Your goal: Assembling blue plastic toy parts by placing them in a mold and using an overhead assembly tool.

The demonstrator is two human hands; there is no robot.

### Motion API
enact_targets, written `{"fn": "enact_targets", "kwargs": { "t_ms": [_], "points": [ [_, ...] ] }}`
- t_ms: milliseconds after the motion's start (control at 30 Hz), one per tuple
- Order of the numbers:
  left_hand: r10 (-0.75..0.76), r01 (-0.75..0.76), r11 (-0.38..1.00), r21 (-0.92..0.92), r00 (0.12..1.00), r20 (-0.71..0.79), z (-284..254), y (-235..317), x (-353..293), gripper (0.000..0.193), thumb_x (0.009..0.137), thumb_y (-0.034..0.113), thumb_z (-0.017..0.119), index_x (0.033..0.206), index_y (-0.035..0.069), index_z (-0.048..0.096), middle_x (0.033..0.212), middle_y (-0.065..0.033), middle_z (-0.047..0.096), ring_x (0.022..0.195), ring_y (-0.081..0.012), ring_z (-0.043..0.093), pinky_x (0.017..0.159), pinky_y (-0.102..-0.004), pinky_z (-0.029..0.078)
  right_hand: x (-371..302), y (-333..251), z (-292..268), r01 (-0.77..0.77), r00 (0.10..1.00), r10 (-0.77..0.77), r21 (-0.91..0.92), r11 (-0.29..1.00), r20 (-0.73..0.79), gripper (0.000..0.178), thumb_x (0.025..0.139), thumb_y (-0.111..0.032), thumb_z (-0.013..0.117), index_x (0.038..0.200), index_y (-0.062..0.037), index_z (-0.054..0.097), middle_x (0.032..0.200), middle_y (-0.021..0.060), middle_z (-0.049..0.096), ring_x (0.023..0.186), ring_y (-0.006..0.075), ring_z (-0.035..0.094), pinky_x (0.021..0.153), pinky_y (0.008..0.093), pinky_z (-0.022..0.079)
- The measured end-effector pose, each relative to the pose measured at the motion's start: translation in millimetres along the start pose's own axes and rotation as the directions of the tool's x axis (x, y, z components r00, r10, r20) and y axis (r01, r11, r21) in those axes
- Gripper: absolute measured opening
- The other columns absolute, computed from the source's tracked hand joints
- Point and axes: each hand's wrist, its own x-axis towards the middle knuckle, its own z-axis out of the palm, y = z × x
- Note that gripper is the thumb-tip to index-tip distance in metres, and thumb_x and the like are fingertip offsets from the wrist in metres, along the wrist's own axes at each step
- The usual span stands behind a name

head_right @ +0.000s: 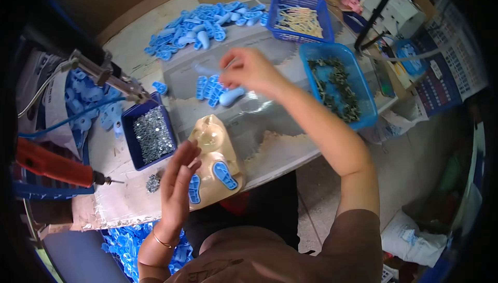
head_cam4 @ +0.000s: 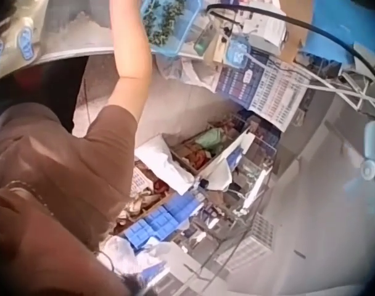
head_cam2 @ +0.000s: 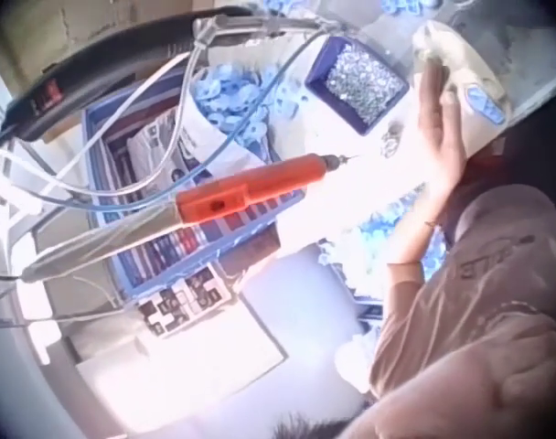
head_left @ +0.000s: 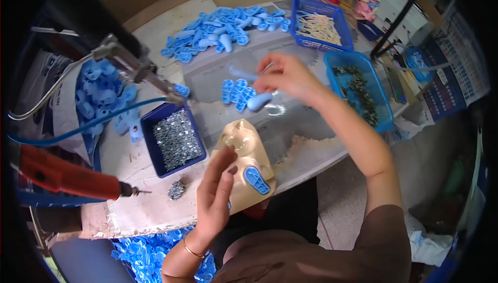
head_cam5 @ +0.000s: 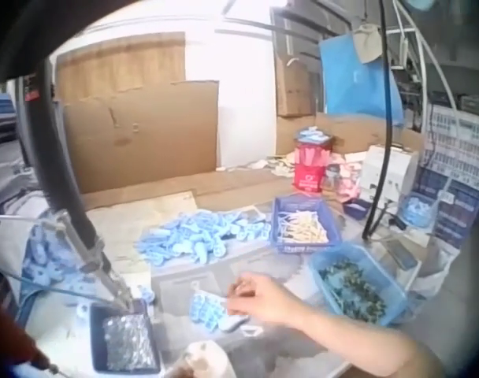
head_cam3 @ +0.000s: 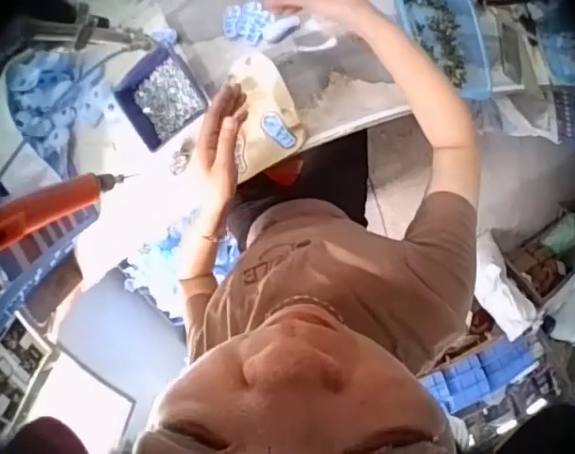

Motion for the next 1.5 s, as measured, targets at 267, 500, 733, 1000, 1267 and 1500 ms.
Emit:
{"fn": "enact_targets", "kwargs": {
  "t_ms": [267,500,733,1000,1267,1500],
  "points": [
    [-0.168,0.097,0.886,-0.453,0.979,-0.119,32.3,-13.4,33.7,0.031,0.105,0.027,0.046,0.115,0.001,0.058,0.103,-0.0082,0.067,0.095,-0.0188,0.064,0.091,-0.0317,0.049,-111.9,5.9,38.6,0.073,0.997,-0.067,-0.135,0.988,0.048,0.016,0.086,-0.006,0.07,0.1,-0.0032,0.064,0.087,0.0039,0.071,0.081,0.006,0.064,0.072,0.0241,0.051],
    [-0.14,0.115,0.872,-0.475,0.99,-0.017,5.2,-13.9,16.7,0.031,0.106,0.026,0.043,0.115,0.001,0.058,0.085,-0.0047,0.061,0.076,-0.0138,0.057,0.074,-0.0267,0.046,-139.8,55.9,-138.8,-0.328,0.878,-0.204,-0.854,0.404,-0.434,0.016,0.081,-0.003,0.066,0.097,-0.0021,0.066,0.088,0.0144,0.071,0.082,0.0298,0.069,0.072,0.0372,0.053],
    [-0.145,0.16,0.961,-0.224,0.986,0.083,7.5,-14.0,6.6,0.036,0.106,0.025,0.043,0.126,0.0,0.057,0.084,-0.0022,0.062,0.074,-0.0091,0.053,0.072,-0.0233,0.043,-137.1,79.6,-153.3,-0.313,0.878,-0.208,-0.846,0.432,-0.431,0.012,0.083,-0.003,0.065,0.095,-0.0022,0.062,0.09,0.0149,0.067,0.083,0.0306,0.068,0.074,0.0387,0.053],
    [-0.078,0.088,0.995,-0.055,0.982,0.169,5.7,-15.7,-3.8,0.035,0.105,0.023,0.044,0.125,0.0,0.061,0.082,0.0004,0.061,0.072,-0.006,0.048,0.07,-0.0204,0.043,-125.1,-3.3,-81.9,-0.151,0.901,-0.024,-0.367,0.918,-0.432,0.02,0.086,-0.005,0.07,0.105,-0.0013,0.066,0.094,0.0049,0.067,0.086,0.0104,0.065,0.073,0.025,0.052],
    [-0.036,0.044,0.997,-0.06,0.991,0.129,5.1,-20.7,-2.5,0.017,0.104,0.018,0.046,0.111,0.003,0.044,0.074,-0.0019,0.056,0.069,-0.0066,0.05,0.065,-0.0199,0.04,-106.5,-10.3,24.9,0.087,0.995,-0.074,-0.234,0.968,0.064,0.02,0.089,-0.007,0.068,0.107,0.0017,0.07,0.099,0.0059,0.064,0.079,0.0101,0.063,0.072,0.0243,0.051],
    [-0.052,0.042,0.997,0.065,0.983,0.177,1.5,-16.3,-3.5,0.012,0.102,0.012,0.051,0.102,0.003,0.042,0.074,-0.0019,0.055,0.068,-0.0067,0.052,0.066,-0.0217,0.044,-99.5,-19.3,64.9,-0.188,0.949,0.181,0.001,0.982,0.259,0.019,0.091,-0.012,0.07,0.106,-0.0014,0.071,0.086,0.0019,0.068,0.072,0.0073,0.061,0.064,0.0229,0.05]
  ]
}}
